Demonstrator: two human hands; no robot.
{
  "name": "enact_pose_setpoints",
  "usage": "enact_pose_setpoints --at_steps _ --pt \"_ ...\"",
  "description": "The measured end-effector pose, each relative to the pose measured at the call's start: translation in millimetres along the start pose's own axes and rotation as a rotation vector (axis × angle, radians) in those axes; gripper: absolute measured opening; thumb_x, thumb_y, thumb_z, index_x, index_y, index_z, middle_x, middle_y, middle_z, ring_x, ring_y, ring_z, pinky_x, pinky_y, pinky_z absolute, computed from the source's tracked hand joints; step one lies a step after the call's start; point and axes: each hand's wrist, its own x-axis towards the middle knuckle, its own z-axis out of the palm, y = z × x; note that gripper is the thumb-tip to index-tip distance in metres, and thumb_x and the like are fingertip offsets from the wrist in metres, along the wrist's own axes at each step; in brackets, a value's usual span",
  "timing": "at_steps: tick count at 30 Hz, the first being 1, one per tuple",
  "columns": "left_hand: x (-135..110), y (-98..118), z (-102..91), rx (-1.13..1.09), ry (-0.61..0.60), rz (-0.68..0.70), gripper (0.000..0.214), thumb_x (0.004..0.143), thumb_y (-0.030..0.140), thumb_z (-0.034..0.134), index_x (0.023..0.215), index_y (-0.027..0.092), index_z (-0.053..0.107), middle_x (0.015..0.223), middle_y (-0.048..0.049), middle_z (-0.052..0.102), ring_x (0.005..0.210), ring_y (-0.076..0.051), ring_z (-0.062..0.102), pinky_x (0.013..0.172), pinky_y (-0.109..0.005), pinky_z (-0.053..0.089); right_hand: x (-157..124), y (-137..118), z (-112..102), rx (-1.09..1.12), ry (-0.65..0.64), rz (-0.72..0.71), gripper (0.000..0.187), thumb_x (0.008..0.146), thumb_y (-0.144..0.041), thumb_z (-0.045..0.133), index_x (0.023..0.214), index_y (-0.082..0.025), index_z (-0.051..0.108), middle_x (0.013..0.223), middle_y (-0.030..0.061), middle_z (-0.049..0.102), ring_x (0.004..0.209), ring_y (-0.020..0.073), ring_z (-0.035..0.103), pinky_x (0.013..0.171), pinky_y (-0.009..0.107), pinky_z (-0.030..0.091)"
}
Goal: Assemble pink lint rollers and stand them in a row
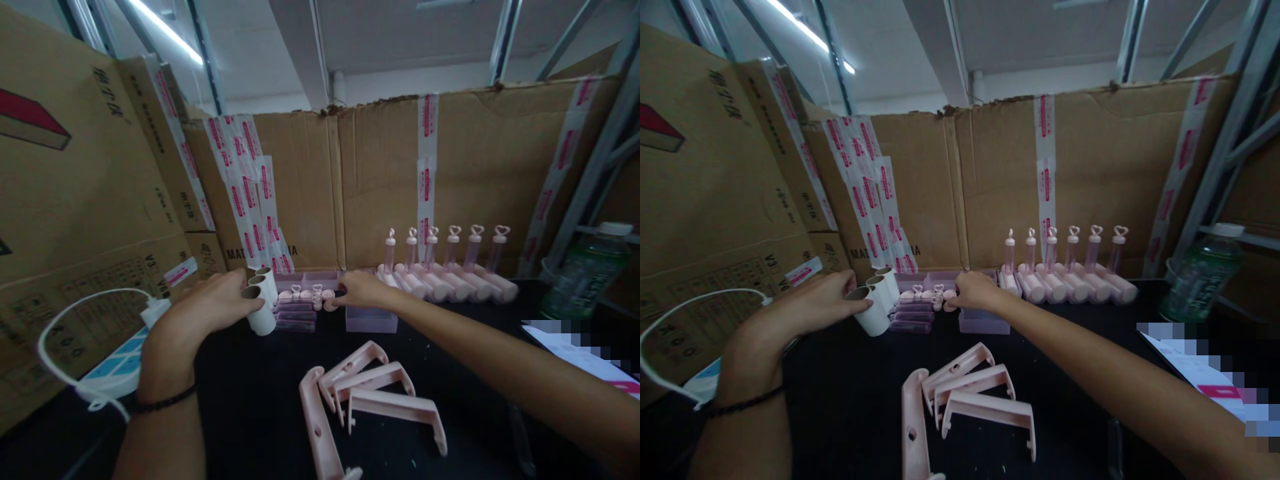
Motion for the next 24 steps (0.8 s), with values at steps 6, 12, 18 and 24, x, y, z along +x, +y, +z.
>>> enact_pose_setpoints --at_steps 6,12,18,24 --pt "2.9 38.2 -3.5 -0.129 0.235 0.167 0.035 0.073 0.048 0.065 0.094 0.023 0.051 0.074 0.0010 0.059 0.066 -0.021 0.058 0.060 -0.030 0.037 29.6 -12.9 17.1 -0.041 -0.103 0.113 0.063 0.067 -0.062 0.080 0.107 -0.014 0.077 0.114 0.0213 0.075 0.106 0.0361 0.072 0.081 0.037 0.056" --pt "23.7 78.5 47.0 -0.717 0.476 0.193 0.029 0.073 0.034 0.069 0.087 0.022 0.048 0.070 0.0056 0.051 0.062 -0.014 0.052 0.060 -0.026 0.041 32.4 -13.8 33.2 -0.033 -0.082 0.094 0.047 0.072 -0.049 0.079 0.104 -0.014 0.076 0.111 0.0207 0.076 0.108 0.0354 0.072 0.084 0.037 0.054" --pt "40.8 79.9 91.4 -1.393 0.579 -0.059 0.037 0.074 0.037 0.075 0.095 0.021 0.049 0.087 -0.0010 0.060 0.077 -0.018 0.065 0.062 -0.029 0.057 23.4 -0.7 23.4 0.048 0.025 0.053 0.035 0.077 -0.041 0.075 0.101 -0.015 0.076 0.101 0.0175 0.077 0.095 0.0308 0.074 0.073 0.030 0.051" --pt "45.5 80.9 111.5 -1.610 0.624 -0.158 0.036 0.078 0.037 0.072 0.098 0.020 0.047 0.103 -0.0059 0.059 0.091 -0.021 0.068 0.068 -0.035 0.064 13.5 11.3 -5.1 0.192 0.182 -0.069 0.030 0.080 -0.032 0.071 0.104 -0.014 0.075 0.095 0.0094 0.077 0.086 0.0213 0.071 0.067 0.025 0.044"
